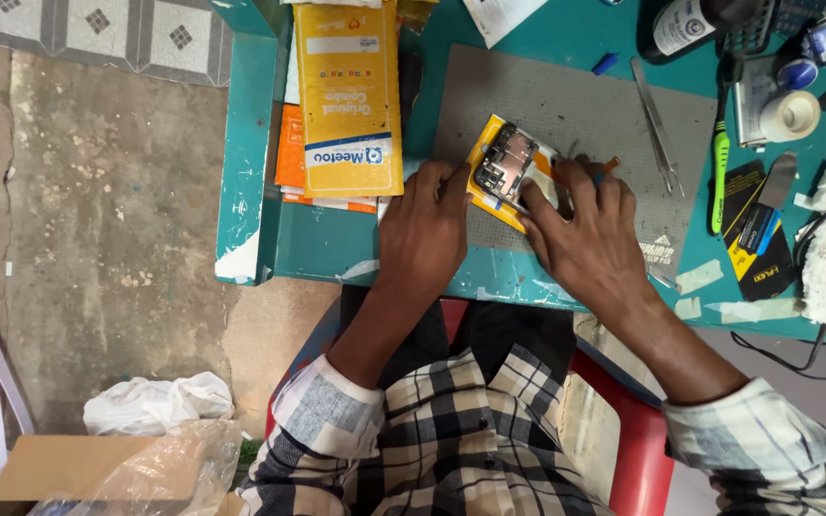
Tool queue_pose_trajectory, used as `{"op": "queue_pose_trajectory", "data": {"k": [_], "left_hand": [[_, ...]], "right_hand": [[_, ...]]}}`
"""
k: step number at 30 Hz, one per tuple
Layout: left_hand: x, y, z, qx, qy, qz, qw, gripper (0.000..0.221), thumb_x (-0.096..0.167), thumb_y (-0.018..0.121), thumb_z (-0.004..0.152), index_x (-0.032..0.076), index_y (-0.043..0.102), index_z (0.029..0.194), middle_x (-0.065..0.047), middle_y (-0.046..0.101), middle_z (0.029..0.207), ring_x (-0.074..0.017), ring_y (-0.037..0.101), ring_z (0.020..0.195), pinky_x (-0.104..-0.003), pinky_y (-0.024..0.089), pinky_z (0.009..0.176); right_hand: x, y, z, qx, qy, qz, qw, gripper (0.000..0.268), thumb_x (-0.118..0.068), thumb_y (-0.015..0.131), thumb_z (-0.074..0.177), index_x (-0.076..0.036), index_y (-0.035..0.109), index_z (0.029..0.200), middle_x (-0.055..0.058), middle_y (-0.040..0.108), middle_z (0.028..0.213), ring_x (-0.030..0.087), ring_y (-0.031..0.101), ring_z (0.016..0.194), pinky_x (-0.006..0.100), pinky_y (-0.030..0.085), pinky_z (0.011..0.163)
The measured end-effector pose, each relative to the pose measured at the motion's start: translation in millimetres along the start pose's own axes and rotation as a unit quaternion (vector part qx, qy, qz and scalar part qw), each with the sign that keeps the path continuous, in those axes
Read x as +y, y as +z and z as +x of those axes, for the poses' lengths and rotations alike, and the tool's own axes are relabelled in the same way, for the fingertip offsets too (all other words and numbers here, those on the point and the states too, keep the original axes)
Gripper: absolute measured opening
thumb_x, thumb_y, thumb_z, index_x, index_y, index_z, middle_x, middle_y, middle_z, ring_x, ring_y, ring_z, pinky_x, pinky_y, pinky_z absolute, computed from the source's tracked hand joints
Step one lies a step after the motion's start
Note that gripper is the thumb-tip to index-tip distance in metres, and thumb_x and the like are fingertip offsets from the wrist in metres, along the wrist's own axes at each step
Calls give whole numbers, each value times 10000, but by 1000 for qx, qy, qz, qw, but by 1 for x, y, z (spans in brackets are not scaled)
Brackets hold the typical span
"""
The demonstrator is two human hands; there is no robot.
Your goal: The person applies adhesive to the edges of a disassembled smartphone chassis, then places a new battery into the chassis and secures it with a tool. The person also handles a screen protector package and other small parts during the process.
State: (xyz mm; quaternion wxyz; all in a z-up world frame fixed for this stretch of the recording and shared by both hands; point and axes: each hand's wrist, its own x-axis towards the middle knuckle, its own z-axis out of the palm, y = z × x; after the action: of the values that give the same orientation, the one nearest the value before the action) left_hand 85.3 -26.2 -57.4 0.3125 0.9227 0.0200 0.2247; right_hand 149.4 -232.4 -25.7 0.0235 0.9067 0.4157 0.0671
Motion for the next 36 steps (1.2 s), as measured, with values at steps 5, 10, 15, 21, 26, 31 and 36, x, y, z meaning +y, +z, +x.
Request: {"op": "queue_pose_trajectory", "data": {"k": [5, 10, 15, 21, 26, 31, 36], "left_hand": [[3, 2, -6, 19, 3, 1, 1000, 315, 106, 724, 940, -8, 688, 1232, -110, 609, 1149, -264, 647, 1002, -401, 528, 868], [5, 1, -11, 21, 3, 6, 1000, 342, 135, 724, 957, -9, 677, 1263, -111, 605, 1186, -256, 633, 1020, -399, 511, 872], [5, -1, -10, 20, 19, 28, 999, 408, 234, 714, 982, 34, 656, 1333, -107, 582, 1197, -263, 615, 1020, -415, 483, 831], [6, 2, -8, 11, 33, 54, 998, 426, 303, 707, 1001, 95, 644, 1367, -64, 589, 1234, -220, 602, 984, -389, 464, 825], [6, 0, -9, 5, 55, 75, 996, 404, 277, 702, 1002, 125, 659, 1374, -73, 596, 1274, -215, 598, 981, -382, 445, 793], [4, -2, -11, -8, 74, 99, 992, 388, 112, 670, 972, 174, 695, 1354, -80, 604, 1332, -188, 599, 973, -357, 432, 764], [5, -4, -12, -18, 83, 92, 992, 387, 122, 642, 953, 186, 694, 1331, -86, 600, 1349, -201, 610, 991, -363, 441, 778]], "right_hand": [[2, 2, -3, 0, -13, 18, 1000, 463, -348, 678, 1013, -145, 592, 1420, 209, 443, 1444, 431, 464, 1229, 581, 417, 1008], [3, 1, -7, -8, -13, 37, 999, 492, -371, 689, 998, -169, 578, 1433, 184, 431, 1486, 448, 420, 1374, 637, 391, 1064], [9, 2, -19, 76, -66, 33, 994, 602, -368, 761, 985, -320, 491, 1521, 181, 359, 1543, 477, 327, 1476, 673, 379, 1173], [21, -23, -30, 167, -36, 178, 969, 713, -332, 789, 966, -206, 344, 1508, 174, 306, 1554, 436, 370, 1466, 593, 404, 1201], [24, -29, -12, 62, 21, 217, 974, 495, -216, 820, 935, -54, 616, 1355, 173, 514, 1449, 372, 538, 1330, 486, 498, 1089], [19, -21, 8, 78, -21, 208, 975, 276, -144, 833, 933, -54, 751, 1181, 109, 637, 1307, 291, 619, 1193, 418, 551, 1012], [12, -24, 22, 96, -48, 204, 973, 271, -117, 850, 906, -68, 760, 1157, 86, 667, 1234, 276, 647, 1196, 423, 538, 1033]]}}
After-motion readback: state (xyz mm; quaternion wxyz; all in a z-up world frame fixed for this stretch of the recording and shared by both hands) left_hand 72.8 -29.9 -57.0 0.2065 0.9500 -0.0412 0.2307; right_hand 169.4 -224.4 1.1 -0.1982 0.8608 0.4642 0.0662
